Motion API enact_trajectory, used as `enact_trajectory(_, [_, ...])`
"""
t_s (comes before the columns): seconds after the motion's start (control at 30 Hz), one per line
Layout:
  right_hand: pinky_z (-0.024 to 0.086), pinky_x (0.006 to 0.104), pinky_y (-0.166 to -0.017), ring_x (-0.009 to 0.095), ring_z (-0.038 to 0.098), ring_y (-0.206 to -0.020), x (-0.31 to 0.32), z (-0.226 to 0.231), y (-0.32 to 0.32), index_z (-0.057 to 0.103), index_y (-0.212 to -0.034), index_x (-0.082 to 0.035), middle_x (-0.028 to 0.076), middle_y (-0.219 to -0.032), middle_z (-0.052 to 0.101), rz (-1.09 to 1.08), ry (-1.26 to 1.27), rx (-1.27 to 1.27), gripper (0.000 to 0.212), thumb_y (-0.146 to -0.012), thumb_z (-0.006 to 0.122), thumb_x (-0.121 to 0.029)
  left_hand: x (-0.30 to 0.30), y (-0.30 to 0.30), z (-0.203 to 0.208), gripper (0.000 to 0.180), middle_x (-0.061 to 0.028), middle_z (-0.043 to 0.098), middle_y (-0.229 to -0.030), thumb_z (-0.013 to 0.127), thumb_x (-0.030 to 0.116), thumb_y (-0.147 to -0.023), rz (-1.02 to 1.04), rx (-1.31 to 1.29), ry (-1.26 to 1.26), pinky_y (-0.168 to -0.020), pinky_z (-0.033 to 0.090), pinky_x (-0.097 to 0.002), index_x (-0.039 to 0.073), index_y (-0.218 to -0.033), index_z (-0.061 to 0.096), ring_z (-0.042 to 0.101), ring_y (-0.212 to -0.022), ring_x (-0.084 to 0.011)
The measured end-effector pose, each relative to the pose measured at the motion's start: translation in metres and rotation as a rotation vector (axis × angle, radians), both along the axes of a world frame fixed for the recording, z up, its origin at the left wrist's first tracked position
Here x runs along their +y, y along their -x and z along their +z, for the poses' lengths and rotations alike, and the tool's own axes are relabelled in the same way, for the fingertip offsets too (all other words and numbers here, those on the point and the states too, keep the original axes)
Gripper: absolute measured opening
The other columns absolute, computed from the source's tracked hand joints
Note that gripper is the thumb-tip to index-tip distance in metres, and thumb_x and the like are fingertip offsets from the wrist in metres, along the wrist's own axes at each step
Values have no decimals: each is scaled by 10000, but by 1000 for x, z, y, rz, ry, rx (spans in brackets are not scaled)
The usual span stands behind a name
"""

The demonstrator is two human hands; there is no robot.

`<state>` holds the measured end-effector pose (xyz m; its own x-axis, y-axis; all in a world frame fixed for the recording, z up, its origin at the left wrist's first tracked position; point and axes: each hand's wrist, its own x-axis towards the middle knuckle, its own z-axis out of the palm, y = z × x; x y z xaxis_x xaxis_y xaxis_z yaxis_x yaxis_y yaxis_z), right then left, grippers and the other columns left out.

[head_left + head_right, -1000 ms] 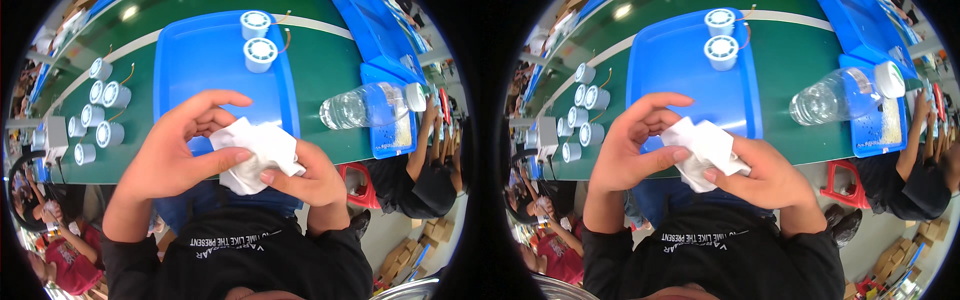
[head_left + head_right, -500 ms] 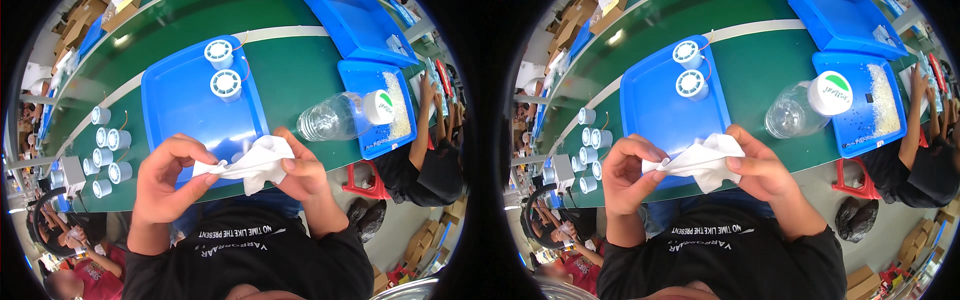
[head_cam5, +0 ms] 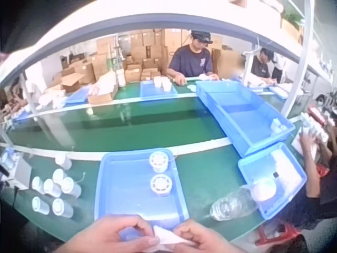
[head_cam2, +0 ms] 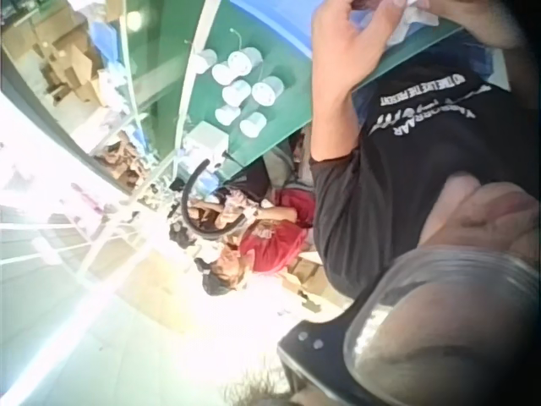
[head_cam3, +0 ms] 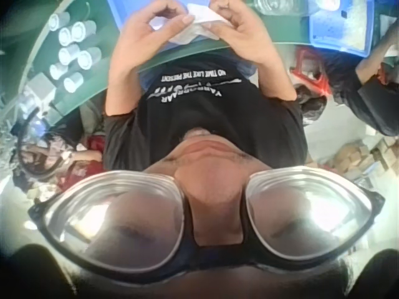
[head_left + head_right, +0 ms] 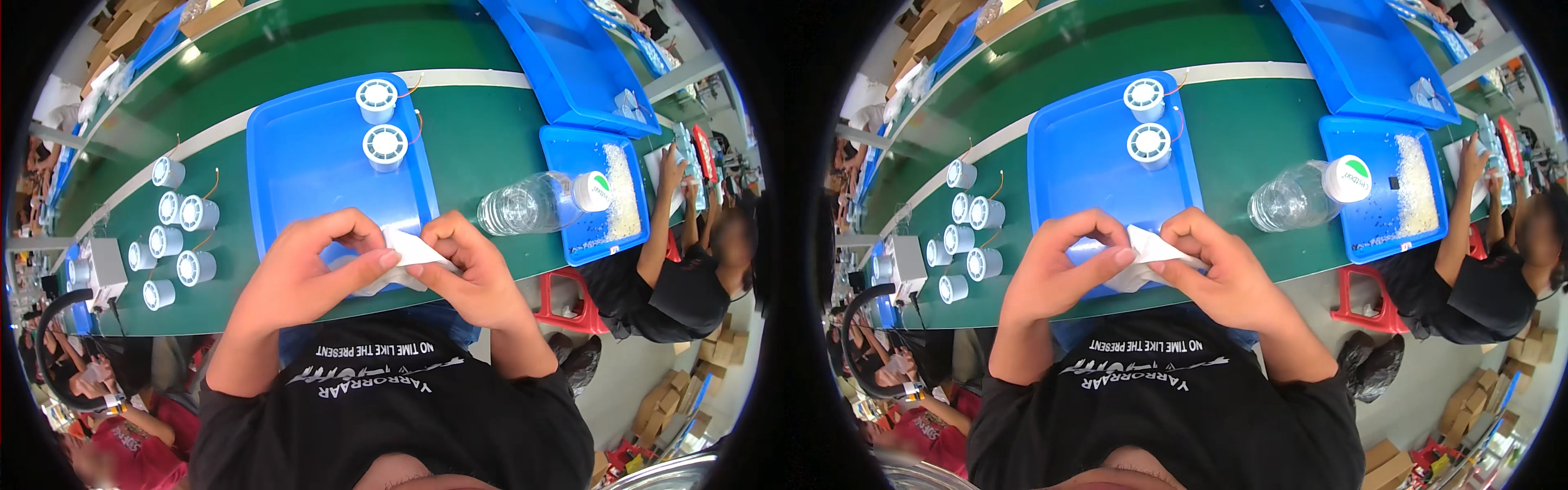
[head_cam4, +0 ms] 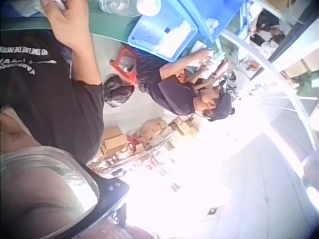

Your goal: Clean the outer plastic casing of cylindrical electronic components using a damp cloth at an assembly line.

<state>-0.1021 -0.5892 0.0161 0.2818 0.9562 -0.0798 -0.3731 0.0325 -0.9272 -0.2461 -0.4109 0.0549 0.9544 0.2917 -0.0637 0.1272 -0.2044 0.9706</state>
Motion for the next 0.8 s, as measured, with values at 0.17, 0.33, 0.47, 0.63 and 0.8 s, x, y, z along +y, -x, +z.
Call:
enact_trajectory(0.17, [492, 258, -735, 105, 653, -845, 0, 3, 9, 515, -1092, -24, 79, -901, 704, -133, 151, -477, 203, -929, 636, -21, 0, 11, -14, 100, -27, 655, -843, 695, 90, -913, 45, -81, 119, -744, 490, -265, 13, -926, 631, 598, -789, -94])
enact_trajectory(0.33, [517, 300, -722, 211, 717, -871, 6, 4, 17, 518, -1114, -45, 116, -950, 725, -82, 154, -565, 227, -923, 639, -32, -7, 25, -25, 167, -26, 648, -865, 695, 76, -912, 117, -87, 349, -754, 490, -263, 28, -1029, 587, 601, -805, -87])
enact_trajectory(0.47, [542, 378, -705, 347, 709, -885, 15, 4, 23, 516, -1134, -63, 166, -977, 717, -61, 86, -844, 249, -917, 636, -40, -11, 27, -20, 268, -25, 648, -889, 690, 37, -903, 182, -71, 238, -770, 494, -262, 31, -1123, 537, 610, -846, -95])
enact_trajectory(0.63, [544, 408, -695, 386, 692, -877, 21, 14, 26, 506, -1182, -77, 173, -985, 714, -2, 147, -884, 275, -932, 621, -78, -6, 33, -30, 272, -49, 629, -969, 666, 7, -905, 219, -264, 174, -787, 500, -268, 30, -1139, 529, 613, -876, -103])
enact_trajectory(0.8, [527, 346, -699, 306, 693, -805, 19, 11, 21, 608, -1188, -98, 142, -924, 695, 165, 150, -731, 279, -920, 663, -154, -11, 31, -12, 255, -76, 602, -1026, 621, -21, -913, 157, -356, 111, -757, 510, -266, 33, -1144, 528, 624, -859, -119])
